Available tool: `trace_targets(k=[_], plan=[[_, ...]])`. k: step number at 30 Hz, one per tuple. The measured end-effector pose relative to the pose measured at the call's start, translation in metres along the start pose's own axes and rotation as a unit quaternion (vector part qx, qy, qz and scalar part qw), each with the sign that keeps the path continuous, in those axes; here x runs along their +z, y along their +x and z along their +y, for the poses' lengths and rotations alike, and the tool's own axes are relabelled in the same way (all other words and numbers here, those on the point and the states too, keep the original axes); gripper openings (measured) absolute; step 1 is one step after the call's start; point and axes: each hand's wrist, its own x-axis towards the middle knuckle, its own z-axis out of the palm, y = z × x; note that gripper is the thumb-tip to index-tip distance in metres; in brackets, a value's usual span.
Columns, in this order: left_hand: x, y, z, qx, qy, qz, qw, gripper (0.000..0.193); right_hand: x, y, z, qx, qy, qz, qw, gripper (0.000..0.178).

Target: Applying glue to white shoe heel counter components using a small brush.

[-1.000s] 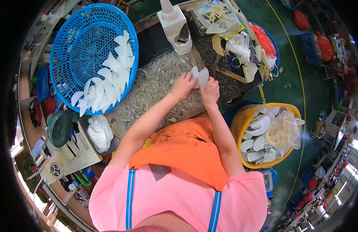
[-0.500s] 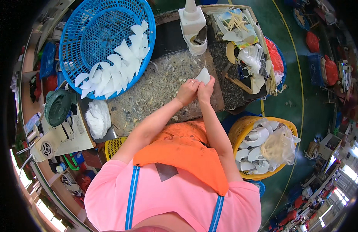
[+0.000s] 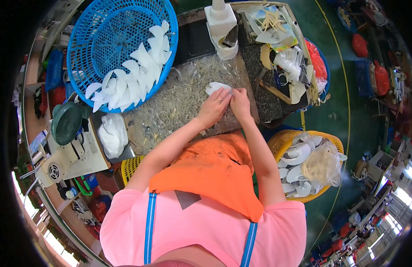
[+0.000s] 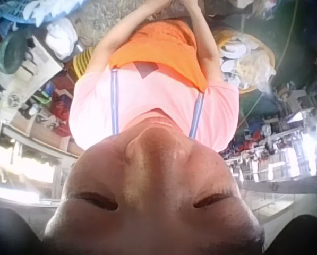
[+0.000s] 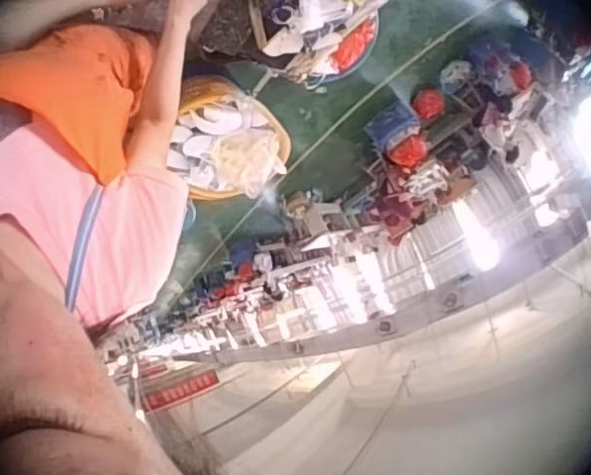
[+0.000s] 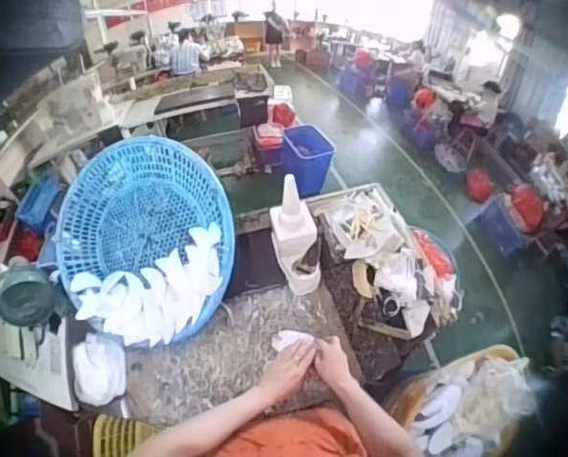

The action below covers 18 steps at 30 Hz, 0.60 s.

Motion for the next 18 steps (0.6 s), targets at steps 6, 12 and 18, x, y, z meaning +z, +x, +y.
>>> trace_targets(k=[6,12,18], plan=[[-0.029,-0.045,-0.035,0.002,-0.027,-0.181,0.983,0.056,-0.013,-0.003,0.008,0.024,0.051,-0.019,0.998,0.015],[-0.032,-0.044,-0.033,-0.047,-0.03,-0.193,0.98,0.041,-0.02,0.169,-0.005,-0.034,0.16,0.214,0.963,0.055],[-0.033,-0.052,-0.033,-0.104,0.008,-0.053,0.993,0.026,-0.054,0.211,-0.043,-0.202,-0.147,0.018,0.968,0.025]])
